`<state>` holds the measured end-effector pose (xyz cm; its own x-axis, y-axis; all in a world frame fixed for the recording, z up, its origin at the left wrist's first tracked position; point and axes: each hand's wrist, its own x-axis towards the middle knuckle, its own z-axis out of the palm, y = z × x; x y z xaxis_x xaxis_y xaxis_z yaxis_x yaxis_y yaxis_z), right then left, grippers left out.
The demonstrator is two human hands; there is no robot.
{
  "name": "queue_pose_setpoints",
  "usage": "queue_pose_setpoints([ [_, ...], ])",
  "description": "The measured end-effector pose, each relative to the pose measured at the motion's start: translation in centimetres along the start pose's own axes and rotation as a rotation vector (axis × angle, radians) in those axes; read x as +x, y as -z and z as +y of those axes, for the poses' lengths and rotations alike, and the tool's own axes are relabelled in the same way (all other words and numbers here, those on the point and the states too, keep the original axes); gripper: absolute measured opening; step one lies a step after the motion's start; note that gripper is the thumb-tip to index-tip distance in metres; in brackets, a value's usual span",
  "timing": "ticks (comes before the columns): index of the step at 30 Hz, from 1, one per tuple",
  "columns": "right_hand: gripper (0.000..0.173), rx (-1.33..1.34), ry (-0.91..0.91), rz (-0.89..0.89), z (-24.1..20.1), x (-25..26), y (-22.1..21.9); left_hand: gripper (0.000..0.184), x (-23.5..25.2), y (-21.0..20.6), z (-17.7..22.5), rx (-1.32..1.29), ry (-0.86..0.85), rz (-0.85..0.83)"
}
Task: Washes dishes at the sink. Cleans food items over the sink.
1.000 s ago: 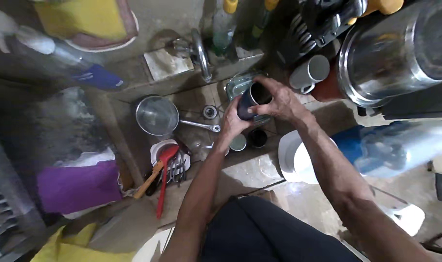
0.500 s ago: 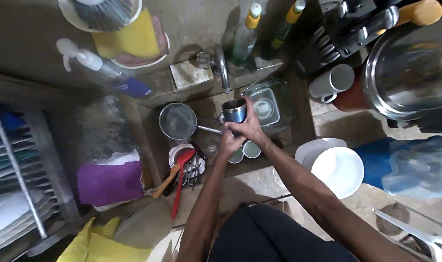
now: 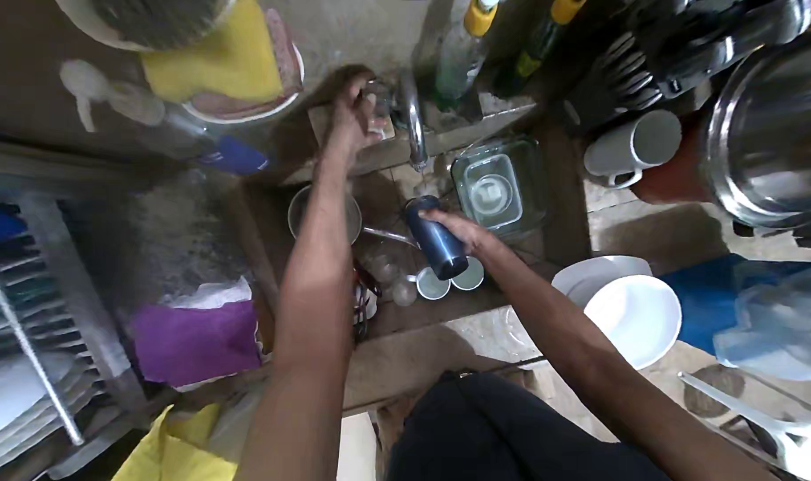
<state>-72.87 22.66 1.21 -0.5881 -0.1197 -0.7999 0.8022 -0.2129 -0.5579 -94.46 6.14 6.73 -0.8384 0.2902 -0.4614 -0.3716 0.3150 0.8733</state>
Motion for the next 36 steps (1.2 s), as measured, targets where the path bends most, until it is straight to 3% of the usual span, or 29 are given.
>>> queue_pose_setpoints([
  [3,0.094,-0.204,0.319,0.175,0.9,-0.2,-0.1,0.046,0.3,1.2,0.6,-0.008,0.004,-0.181],
  [5,0.102,-0.292,0.490,0.243,1.1,-0.3,-0.2,0.048,0.4,1.4,0.0,0.007,-0.030,-0.192],
  [8,0.104,-0.343,0.665,0.286,1.2,-0.4,-0.4,0.044,0.6,0.7,-0.2,0.095,-0.033,-0.108],
  [13,0.107,-0.457,0.811,0.362,0.3,-0.1,-1.0,0.046,1.2,-1.5,0.8,0.402,0.072,0.204],
  [16,0.107,-0.497,0.815,0.363,0.0,1.0,-0.8,0.048,-1.3,-2.2,-0.4,0.303,0.035,0.309],
  [20,0.101,-0.457,0.988,0.296,-0.6,0.8,-1.0,0.047,-6.6,-3.5,-6.5,0.045,0.067,0.319],
  [23,0.104,-0.524,0.932,0.240,-0.1,1.8,-0.2,0.047,-9.1,-4.2,-9.6,-0.052,0.145,0.237],
  [27,0.105,-0.589,0.977,0.245,-0.2,2.2,-0.1,0.045,-10.2,-4.8,-10.6,-0.194,0.145,0.218],
  [32,0.108,-0.586,0.884,0.250,0.3,2.0,-0.6,0.050,-10.9,-8.1,-11.2,-0.390,0.263,0.223],
  [36,0.103,-0.379,0.616,0.216,0.4,2.4,-0.7,0.062,-10.3,-9.7,-12.5,-0.485,0.225,0.159],
])
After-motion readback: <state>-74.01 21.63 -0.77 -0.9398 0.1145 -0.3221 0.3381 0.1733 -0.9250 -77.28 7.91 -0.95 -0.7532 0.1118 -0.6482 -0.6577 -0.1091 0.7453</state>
